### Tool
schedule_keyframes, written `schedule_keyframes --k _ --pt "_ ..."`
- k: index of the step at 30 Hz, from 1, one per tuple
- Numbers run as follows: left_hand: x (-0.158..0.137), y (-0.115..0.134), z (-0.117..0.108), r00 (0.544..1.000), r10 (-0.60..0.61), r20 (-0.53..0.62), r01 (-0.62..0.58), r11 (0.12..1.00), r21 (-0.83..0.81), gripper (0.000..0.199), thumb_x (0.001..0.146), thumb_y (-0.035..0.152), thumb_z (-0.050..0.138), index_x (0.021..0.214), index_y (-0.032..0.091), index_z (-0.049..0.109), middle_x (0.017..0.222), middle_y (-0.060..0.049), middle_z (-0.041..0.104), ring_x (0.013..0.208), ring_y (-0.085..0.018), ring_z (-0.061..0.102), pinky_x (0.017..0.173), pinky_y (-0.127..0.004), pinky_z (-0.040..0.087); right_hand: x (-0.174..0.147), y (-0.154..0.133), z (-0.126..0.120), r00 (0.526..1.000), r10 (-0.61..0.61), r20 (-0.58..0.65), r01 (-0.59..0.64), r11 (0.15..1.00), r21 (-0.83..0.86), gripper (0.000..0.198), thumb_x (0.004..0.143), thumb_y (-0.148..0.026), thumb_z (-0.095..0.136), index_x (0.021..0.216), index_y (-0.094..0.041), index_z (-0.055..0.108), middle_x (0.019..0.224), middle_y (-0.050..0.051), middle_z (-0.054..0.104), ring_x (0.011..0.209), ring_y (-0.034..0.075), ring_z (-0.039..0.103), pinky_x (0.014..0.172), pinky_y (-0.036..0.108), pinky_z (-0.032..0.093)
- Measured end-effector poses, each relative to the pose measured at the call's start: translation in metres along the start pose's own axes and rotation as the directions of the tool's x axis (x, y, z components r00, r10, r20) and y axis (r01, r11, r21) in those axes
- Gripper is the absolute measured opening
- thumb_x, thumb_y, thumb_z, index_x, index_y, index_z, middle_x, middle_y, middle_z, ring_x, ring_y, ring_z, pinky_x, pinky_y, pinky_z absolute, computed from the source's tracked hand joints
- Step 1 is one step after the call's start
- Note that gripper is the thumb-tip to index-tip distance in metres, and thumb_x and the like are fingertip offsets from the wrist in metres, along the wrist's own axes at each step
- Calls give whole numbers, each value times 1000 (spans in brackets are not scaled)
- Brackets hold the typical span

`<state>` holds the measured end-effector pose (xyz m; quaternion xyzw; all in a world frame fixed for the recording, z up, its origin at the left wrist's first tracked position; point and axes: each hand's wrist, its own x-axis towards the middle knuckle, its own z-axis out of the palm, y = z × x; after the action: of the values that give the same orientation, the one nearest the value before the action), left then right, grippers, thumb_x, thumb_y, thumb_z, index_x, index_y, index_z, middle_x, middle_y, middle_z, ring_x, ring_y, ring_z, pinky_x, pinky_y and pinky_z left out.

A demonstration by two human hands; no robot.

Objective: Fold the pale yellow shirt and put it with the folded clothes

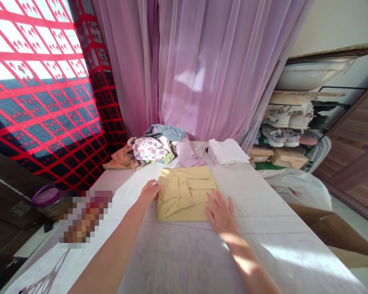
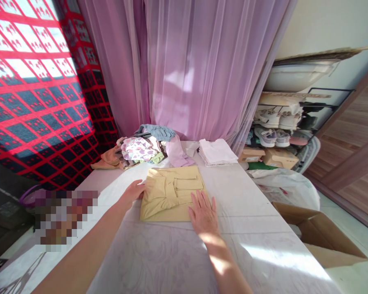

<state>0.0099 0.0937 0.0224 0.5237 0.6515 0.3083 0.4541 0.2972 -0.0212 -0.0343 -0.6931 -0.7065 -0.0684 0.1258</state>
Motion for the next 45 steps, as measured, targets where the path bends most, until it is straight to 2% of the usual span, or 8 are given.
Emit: schedule_keyframes --k 5,11,16,23,27,34,38,45 --pt "5 10 -1 965 -131 227 162 979 -123 38 70 50 73 86 16 66 90 -9 76 85 -24 71 69 -31 57 -2 -7 -4 998 -39 -50 42 998 46 51 95 -43 40 140 -22 50 153 10 38 143 30 28 116 56 17" --pt "0 10 13 913 -169 371 265 937 -226 34 66 43 78 88 18 69 90 -8 77 93 -28 71 75 -35 57 2 -56 -29 973 -162 165 125 969 215 68 88 -50 52 149 -24 37 158 7 28 146 27 22 119 49 15" --pt "1 0 6 930 -152 334 249 930 -271 42 57 41 82 90 19 68 88 -6 77 95 -29 70 79 -35 56 11 -84 -30 943 -249 219 184 942 280 76 86 -55 52 151 -21 32 159 10 25 146 28 20 119 50 15" --pt "-1 -13 -63 925 -176 336 252 947 -198 64 36 49 89 87 16 70 88 -9 76 85 -29 70 71 -35 56 17 -60 -12 976 -179 125 148 963 226 52 97 -44 33 143 -24 46 154 8 36 142 24 31 115 46 24" --pt "4 -24 -90 981 -161 105 160 987 15 58 47 53 83 91 19 68 87 -5 75 81 -24 69 65 -28 51 20 -59 -10 977 -168 131 135 965 226 49 96 -40 36 140 -24 50 153 8 39 140 25 34 115 47 25" --pt "9 -37 -87 993 -99 -69 107 986 130 47 61 55 70 92 19 66 74 -1 71 72 -21 65 56 -24 43 28 -63 -21 976 152 155 -176 972 155 49 94 -39 38 138 -20 51 136 14 57 123 27 53 95 41 43" --pt "7 -37 -84 994 -88 -72 97 986 138 45 62 57 68 88 20 66 70 0 68 69 -20 64 54 -24 41 52 -55 -31 930 266 254 -318 929 190 48 93 -39 39 135 -20 51 115 11 69 103 24 64 81 33 46" --pt "-1 -37 -85 990 -144 -8 144 989 36 52 57 63 71 84 19 64 77 -2 70 73 -20 65 57 -24 46 93 -54 -41 864 332 379 -423 887 186 42 92 -40 43 124 -19 59 114 10 70 104 23 66 80 32 47"
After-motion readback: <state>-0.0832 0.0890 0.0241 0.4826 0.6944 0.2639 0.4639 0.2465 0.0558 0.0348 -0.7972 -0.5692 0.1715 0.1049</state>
